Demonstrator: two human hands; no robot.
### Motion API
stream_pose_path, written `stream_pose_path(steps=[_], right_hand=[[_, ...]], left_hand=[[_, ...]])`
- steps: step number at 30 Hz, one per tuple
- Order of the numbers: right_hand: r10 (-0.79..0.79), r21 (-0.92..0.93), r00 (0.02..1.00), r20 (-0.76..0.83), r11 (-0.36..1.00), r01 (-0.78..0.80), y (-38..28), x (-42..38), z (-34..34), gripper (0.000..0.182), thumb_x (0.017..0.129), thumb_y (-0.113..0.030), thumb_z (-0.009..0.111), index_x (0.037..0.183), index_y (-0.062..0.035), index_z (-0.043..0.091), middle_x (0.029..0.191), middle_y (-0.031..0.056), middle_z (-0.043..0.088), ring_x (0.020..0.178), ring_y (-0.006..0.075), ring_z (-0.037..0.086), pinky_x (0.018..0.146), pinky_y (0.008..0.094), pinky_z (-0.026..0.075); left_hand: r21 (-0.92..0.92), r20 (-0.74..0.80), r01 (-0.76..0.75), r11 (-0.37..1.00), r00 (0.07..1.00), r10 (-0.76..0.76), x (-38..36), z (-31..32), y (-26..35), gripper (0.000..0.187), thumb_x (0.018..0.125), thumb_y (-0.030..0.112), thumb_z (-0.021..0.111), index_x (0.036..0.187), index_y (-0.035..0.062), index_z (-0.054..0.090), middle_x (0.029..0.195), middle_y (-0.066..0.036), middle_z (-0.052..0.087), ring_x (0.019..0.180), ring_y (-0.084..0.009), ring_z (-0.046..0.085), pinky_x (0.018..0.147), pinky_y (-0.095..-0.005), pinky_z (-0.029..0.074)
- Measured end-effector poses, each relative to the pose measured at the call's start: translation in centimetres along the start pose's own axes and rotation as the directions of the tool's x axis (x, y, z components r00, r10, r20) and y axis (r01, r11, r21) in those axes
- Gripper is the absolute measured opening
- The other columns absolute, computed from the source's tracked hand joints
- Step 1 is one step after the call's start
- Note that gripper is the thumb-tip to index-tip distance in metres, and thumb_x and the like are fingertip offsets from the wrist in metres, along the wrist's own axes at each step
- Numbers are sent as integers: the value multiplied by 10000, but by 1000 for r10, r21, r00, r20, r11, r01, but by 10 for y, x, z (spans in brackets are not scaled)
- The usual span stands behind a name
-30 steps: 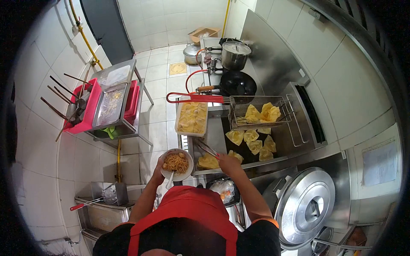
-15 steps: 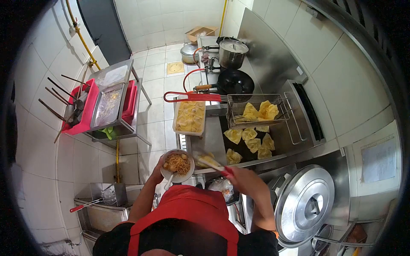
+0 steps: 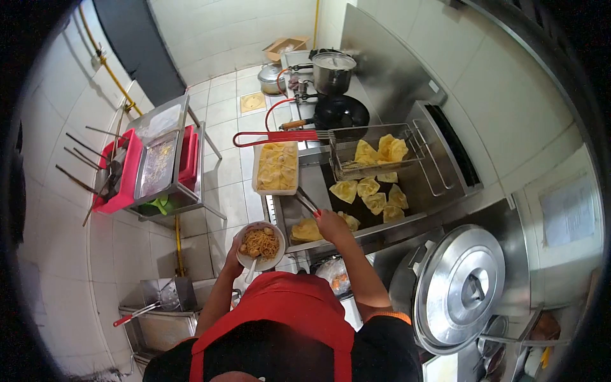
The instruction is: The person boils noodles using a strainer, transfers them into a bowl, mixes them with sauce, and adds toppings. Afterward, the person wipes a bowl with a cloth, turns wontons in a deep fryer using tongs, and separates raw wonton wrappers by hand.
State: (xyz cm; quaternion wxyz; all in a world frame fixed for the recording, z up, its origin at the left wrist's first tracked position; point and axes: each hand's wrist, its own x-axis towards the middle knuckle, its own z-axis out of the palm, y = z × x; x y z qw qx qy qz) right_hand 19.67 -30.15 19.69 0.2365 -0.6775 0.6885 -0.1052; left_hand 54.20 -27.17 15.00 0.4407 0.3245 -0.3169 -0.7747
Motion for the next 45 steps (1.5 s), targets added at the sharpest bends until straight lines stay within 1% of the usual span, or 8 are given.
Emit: stream_pose_path(steps=[11,17,22,25,27,33,37,45], right_hand=[[-162,-148,981,-103,978,146,33,12,47,241,915,-202,509,902,-4,645,961,213,666,876,391,653,780,482,521],[118,146,993,-8,983,-115,31,-6,4,300,916,-253,506,946,8,652,931,242,655,901,412,637,784,501,493],[-11,315,983,-185,946,70,57,-49,-24,374,943,-338,498,1015,1,638,934,246,657,898,423,631,768,488,478],[50,410,995,90,909,-82,1,-102,-102,346,958,-332,487,1007,-15,617,898,231,648,880,414,625,765,484,473],[55,401,952,301,899,-179,-22,-118,-125,330,959,-330,494,1028,-27,607,909,230,645,899,406,621,773,480,470],[-173,213,973,150,967,139,-49,-140,-114,335,953,-338,516,1077,-35,587,898,223,657,881,428,620,755,496,473],[52,193,994,100,979,-70,-50,-131,-132,352,932,-332,532,1051,-11,615,912,249,661,891,447,620,774,514,483],[225,-23,973,59,974,-224,-10,-55,-14,361,907,-310,520,940,20,662,907,277,660,898,442,638,782,519,493]], left_hand=[[-124,-21,140,982,989,-144,2,-21,-11,641,1029,524,234,1467,65,322,1430,-141,459,1308,-286,462,1103,-437,378],[-84,5,131,988,991,-131,6,-23,-7,627,1036,501,220,1470,58,314,1436,-140,453,1318,-283,450,1110,-435,366],[-72,13,116,991,993,-115,8,-30,-11,635,1032,511,222,1473,63,313,1445,-150,444,1319,-303,450,1111,-459,362],[-89,28,118,989,993,-116,6,-24,-7,635,1032,511,234,1475,63,310,1453,-144,434,1323,-290,445,1112,-439,361],[-52,32,123,991,992,-122,7,-18,-5,654,1021,536,266,1477,68,305,1453,-140,428,1322,-282,444,1104,-420,372],[-4,87,73,997,994,-72,21,-4,-4,680,992,568,355,1458,76,299,1434,-142,431,1309,-278,455,1095,-424,385],[-14,64,-16,1000,998,17,23,9,-5,660,990,549,390,1451,87,295,1411,-133,444,1306,-266,451,1093,-416,383],[-16,22,-168,986,986,168,17,4,-8,651,996,537,391,1448,76,302,1399,-111,449,1315,-235,424,1112,-397,336]])
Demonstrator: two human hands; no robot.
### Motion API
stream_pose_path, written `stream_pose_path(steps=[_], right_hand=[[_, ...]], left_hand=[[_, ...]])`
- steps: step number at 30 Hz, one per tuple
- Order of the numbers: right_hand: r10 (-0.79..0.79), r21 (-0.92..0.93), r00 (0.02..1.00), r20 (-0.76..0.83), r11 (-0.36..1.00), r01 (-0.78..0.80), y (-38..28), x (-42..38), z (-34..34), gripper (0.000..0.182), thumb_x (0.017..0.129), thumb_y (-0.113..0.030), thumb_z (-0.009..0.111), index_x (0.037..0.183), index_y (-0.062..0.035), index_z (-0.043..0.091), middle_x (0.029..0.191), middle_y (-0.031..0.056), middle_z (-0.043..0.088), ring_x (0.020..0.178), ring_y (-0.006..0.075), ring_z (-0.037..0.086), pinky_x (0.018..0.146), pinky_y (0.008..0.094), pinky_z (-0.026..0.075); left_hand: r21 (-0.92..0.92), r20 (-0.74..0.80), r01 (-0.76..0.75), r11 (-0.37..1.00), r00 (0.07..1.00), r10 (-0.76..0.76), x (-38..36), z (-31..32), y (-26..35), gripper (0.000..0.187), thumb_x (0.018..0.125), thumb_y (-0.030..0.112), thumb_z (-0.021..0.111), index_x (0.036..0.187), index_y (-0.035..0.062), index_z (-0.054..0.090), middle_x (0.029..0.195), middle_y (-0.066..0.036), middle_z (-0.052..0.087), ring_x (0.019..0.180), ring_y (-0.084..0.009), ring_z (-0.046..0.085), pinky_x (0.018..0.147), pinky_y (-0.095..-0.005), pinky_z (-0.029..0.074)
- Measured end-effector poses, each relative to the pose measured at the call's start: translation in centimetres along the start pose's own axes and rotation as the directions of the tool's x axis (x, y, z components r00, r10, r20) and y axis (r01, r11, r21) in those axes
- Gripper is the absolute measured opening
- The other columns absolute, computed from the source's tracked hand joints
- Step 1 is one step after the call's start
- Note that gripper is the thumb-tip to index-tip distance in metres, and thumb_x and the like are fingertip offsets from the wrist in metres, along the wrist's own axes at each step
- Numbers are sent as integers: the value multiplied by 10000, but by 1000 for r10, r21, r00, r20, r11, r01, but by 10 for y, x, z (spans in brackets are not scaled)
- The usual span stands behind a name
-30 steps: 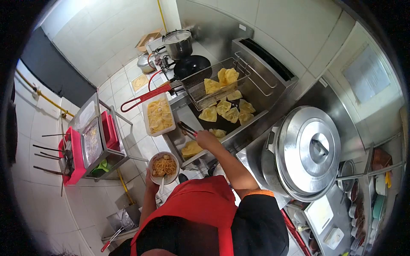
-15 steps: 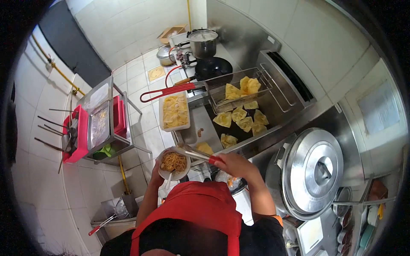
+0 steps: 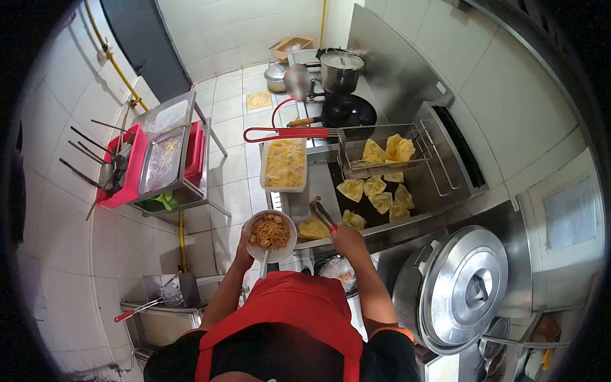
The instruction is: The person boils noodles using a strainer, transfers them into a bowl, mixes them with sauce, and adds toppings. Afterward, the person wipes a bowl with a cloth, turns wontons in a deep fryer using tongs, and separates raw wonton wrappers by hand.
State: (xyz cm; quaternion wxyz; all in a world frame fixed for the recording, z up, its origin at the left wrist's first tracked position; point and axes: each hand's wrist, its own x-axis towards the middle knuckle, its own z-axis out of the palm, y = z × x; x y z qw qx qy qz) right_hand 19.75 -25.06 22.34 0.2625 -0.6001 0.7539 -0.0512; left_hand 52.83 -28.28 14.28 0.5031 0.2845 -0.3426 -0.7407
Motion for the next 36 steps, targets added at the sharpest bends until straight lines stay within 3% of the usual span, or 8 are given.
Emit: stream_pose_path(steps=[10,17,20,22,29,30,33,36], right_hand=[[-259,197,966,21,948,250,-10,-89,-104,324,933,-323,539,986,-24,652,877,230,662,859,432,630,738,503,484],[-392,178,895,214,916,359,-25,-129,-127,363,951,-376,548,1124,-64,615,905,181,663,854,391,628,741,450,481],[-104,371,950,296,929,-14,3,-146,-148,336,967,-334,562,1151,-57,609,909,90,676,787,228,650,692,336,497],[-72,717,951,302,674,-177,56,-153,-140,344,985,-302,558,1201,-36,592,880,7,621,720,84,567,629,235,465],[50,894,969,241,378,-242,127,-119,-94,396,1001,-295,529,1342,-119,433,877,-5,561,612,94,520,520,252,435],[169,717,974,150,659,-225,130,-108,-84,431,998,-321,525,1369,-156,380,826,5,544,554,88,465,457,255,379],[228,585,971,68,780,-224,128,-76,-77,371,991,-331,529,1290,-124,455,737,16,513,499,94,419,411,277,336],[251,525,934,252,775,-350,113,-37,-90,264,993,-333,523,1109,-96,522,665,26,491,449,118,395,381,304,310]], left_hand=[[117,-14,132,984,991,-131,-7,-13,25,682,984,566,396,1442,69,300,1391,-127,453,1290,-237,460,1083,-396,390],[128,89,163,978,981,-175,0,16,28,666,980,556,399,1421,59,351,1392,-139,459,1292,-254,466,1086,-398,392],[148,41,167,975,984,-175,-5,6,20,667,980,554,397,1425,61,346,1404,-142,451,1303,-262,457,1086,-407,394],[136,29,144,980,988,-149,-6,2,17,681,976,571,392,1430,65,340,1412,-144,444,1307,-265,453,1085,-412,394],[11,7,127,992,992,-127,-35,-20,18,660,1011,548,278,1487,90,272,1471,-149,397,1337,-304,430,1100,-463,380],[-3,-10,141,990,990,-141,-38,-37,10,658,1010,550,275,1486,95,279,1472,-150,398,1336,-306,431,1100,-465,380],[-43,-108,143,989,983,-147,-46,-42,8,671,1002,566,285,1484,100,301,1457,-146,428,1324,-306,449,1098,-467,384],[-112,-121,146,983,980,-159,-57,-52,3,679,994,572,314,1482,100,309,1445,-139,448,1319,-300,453,1096,-465,385]])
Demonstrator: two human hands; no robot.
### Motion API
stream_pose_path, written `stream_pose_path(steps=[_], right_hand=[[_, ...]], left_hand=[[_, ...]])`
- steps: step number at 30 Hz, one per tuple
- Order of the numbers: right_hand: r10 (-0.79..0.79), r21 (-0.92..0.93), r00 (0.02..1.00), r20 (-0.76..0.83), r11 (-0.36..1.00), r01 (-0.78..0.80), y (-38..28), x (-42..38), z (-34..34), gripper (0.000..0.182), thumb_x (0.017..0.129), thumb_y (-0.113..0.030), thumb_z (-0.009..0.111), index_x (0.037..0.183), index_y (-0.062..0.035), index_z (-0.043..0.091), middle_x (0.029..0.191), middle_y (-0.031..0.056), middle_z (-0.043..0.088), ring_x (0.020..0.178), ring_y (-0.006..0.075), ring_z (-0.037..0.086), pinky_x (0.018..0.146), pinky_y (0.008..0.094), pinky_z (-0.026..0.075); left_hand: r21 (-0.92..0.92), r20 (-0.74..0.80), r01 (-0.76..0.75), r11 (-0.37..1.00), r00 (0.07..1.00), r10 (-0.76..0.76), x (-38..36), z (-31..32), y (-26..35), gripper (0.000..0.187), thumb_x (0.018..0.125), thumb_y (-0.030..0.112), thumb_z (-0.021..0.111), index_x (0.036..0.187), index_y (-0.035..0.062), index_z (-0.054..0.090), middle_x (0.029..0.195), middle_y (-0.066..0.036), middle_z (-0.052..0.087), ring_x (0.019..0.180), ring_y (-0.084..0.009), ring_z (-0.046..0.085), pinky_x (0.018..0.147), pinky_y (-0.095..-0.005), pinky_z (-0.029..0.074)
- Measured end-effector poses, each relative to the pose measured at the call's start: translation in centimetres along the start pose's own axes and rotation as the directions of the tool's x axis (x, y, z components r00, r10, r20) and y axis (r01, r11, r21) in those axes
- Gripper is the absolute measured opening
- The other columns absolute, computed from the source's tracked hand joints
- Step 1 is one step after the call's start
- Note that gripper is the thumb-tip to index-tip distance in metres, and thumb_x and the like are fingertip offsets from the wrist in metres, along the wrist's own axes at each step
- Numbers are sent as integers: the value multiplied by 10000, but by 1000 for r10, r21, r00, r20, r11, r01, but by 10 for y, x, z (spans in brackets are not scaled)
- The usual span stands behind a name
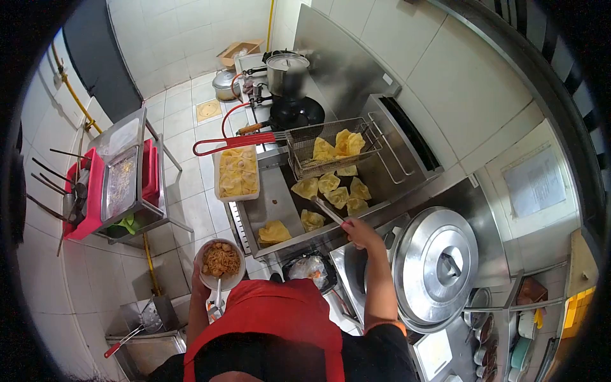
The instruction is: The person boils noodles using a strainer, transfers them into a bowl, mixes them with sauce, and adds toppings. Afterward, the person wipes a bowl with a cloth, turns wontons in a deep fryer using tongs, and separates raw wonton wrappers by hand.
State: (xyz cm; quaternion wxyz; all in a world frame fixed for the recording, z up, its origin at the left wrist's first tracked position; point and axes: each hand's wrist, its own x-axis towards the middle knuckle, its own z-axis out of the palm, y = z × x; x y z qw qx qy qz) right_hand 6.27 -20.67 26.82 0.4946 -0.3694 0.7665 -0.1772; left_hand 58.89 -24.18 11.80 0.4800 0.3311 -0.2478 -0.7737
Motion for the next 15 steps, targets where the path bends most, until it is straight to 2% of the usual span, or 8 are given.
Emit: stream_pose_path(steps=[3,6,9,13,15], right_hand=[[101,-98,992,77,991,-93,6,68,0,264,999,-331,510,914,-81,508,607,24,462,413,131,367,367,307,291],[185,100,977,107,976,-196,-4,102,5,305,1002,-339,504,832,-88,467,569,20,448,404,129,370,356,296,271],[251,299,953,170,908,-293,8,143,14,312,998,-338,511,813,-90,469,554,27,472,403,128,418,347,294,279],[135,146,991,-5,980,-133,11,133,22,297,966,-331,565,813,-76,559,597,51,563,436,124,492,369,280,362],[100,19,992,-71,995,-99,9,109,18,314,949,-327,593,786,-60,605,603,67,596,441,133,522,379,289,385]], left_hand=[[-32,18,-31,999,999,32,-10,2,-2,677,991,568,343,1476,96,319,1437,-129,455,1316,-291,451,1095,-456,382],[-93,-3,-35,995,999,35,-20,1,-5,655,1009,539,321,1474,77,323,1446,-123,446,1309,-284,453,1104,-443,365],[-175,-26,26,984,999,-31,-28,-14,-12,646,1017,531,295,1479,80,317,1453,-125,439,1315,-287,448,1108,-443,360],[-198,11,44,979,999,-43,-36,-27,-19,650,1018,536,279,1481,82,315,1457,-130,436,1324,-286,442,1105,-440,364],[-133,-22,24,991,999,-27,-41,-12,-10,682,998,577,283,1483,98,315,1451,-133,443,1312,-307,454,1092,-468,381]])
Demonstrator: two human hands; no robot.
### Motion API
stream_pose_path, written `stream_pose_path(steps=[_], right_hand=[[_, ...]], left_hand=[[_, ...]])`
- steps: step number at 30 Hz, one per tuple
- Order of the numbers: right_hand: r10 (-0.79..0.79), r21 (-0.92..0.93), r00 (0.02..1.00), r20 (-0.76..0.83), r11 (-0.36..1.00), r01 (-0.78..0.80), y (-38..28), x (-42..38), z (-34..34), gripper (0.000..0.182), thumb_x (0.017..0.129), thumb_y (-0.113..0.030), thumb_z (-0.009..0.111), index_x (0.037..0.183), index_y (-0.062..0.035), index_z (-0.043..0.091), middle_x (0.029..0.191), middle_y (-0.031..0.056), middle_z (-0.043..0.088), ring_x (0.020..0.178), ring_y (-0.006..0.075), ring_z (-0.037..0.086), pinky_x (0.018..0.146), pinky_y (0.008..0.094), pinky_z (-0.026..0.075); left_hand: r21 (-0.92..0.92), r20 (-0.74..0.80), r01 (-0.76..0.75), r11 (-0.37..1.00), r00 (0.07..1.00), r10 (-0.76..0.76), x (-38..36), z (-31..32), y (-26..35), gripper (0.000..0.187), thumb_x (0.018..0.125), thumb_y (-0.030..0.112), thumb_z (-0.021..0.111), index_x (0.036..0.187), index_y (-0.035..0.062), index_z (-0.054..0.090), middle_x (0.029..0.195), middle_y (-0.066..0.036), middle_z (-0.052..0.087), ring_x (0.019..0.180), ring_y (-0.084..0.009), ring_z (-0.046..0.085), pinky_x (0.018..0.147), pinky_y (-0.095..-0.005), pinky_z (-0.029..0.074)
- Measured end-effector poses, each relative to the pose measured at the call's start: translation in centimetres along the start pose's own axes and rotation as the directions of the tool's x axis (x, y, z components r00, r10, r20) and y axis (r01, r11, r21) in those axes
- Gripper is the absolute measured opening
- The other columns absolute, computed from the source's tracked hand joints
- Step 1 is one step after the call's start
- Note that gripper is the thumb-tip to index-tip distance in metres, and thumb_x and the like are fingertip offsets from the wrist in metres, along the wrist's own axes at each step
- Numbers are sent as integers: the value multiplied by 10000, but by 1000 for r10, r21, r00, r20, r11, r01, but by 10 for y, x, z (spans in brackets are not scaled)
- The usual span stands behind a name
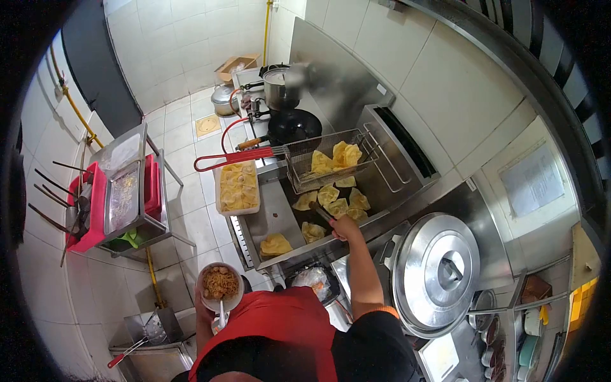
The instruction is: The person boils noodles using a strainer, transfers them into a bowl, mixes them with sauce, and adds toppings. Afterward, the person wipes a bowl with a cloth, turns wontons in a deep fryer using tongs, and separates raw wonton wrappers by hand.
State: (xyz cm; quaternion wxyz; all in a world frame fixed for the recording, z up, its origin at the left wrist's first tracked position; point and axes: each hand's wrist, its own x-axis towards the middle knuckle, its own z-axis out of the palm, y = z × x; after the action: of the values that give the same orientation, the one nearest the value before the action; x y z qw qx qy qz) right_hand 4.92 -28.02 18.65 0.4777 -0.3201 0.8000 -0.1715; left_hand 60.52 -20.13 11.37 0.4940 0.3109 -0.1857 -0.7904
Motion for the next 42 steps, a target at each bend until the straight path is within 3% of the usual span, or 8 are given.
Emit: stream_pose_path(steps=[6,9,17,22,26,37,38,42], right_hand=[[-271,-402,909,-317,906,130,19,-95,-34,291,912,-308,608,873,-34,695,627,65,642,500,156,618,442,305,458],[-119,-115,939,-322,990,86,4,-165,-59,294,900,-304,600,907,-28,701,638,66,650,503,158,619,473,298,475],[-109,-172,918,-381,984,46,11,-232,-96,270,878,-267,630,942,-16,707,630,57,649,488,131,605,467,283,480],[-141,-110,834,-533,989,97,-11,-286,-112,293,882,-291,634,968,-18,700,622,50,641,481,117,589,456,275,458],[-225,-235,769,-599,967,101,-39,-302,-145,288,899,-283,629,982,-15,697,613,49,631,474,114,575,448,289,450],[-217,-189,938,-270,967,169,-54,-282,-136,269,906,-272,631,1021,-36,690,667,20,619,472,73,540,400,236,418],[-197,-268,941,-275,956,121,-61,-273,-122,286,893,-291,632,1032,-50,693,694,61,651,532,141,604,488,285,482],[-602,-658,792,-101,638,400,-63,-204,-57,292,874,-328,629,1059,-111,690,829,161,685,811,346,665,733,424,514]], left_hand=[[-7,-62,23,1000,998,-23,2,-15,-5,710,978,617,287,1480,117,328,1444,-144,448,1297,-333,465,1080,-495,395],[31,-69,-9,999,998,11,8,-13,-5,706,983,610,278,1477,108,332,1447,-146,444,1296,-334,463,1086,-489,388],[-13,-35,8,1000,999,-9,25,-37,-11,718,980,622,265,1478,109,332,1449,-149,444,1304,-342,455,1092,-503,376],[-15,-89,14,1000,996,-15,22,-44,-12,711,980,621,263,1480,119,330,1445,-152,448,1306,-351,454,1092,-512,377],[-16,-33,-27,1000,999,26,20,-45,-12,711,978,621,268,1483,124,324,1447,-147,448,1309,-345,452,1098,-505,375],[15,-94,-76,997,993,78,-18,-18,1,678,1007,570,272,1481,88,319,1461,-123,437,1331,-296,439,1104,-445,371],[19,-145,-63,998,987,65,-21,-26,-3,691,1000,583,275,1481,89,320,1462,-123,437,1329,-298,440,1106,-449,366],[29,-268,-26,999,963,33,-27,-39,-6,728,981,618,288,1481,91,322,1463,-128,435,1328,-306,438,1113,-458,354]])
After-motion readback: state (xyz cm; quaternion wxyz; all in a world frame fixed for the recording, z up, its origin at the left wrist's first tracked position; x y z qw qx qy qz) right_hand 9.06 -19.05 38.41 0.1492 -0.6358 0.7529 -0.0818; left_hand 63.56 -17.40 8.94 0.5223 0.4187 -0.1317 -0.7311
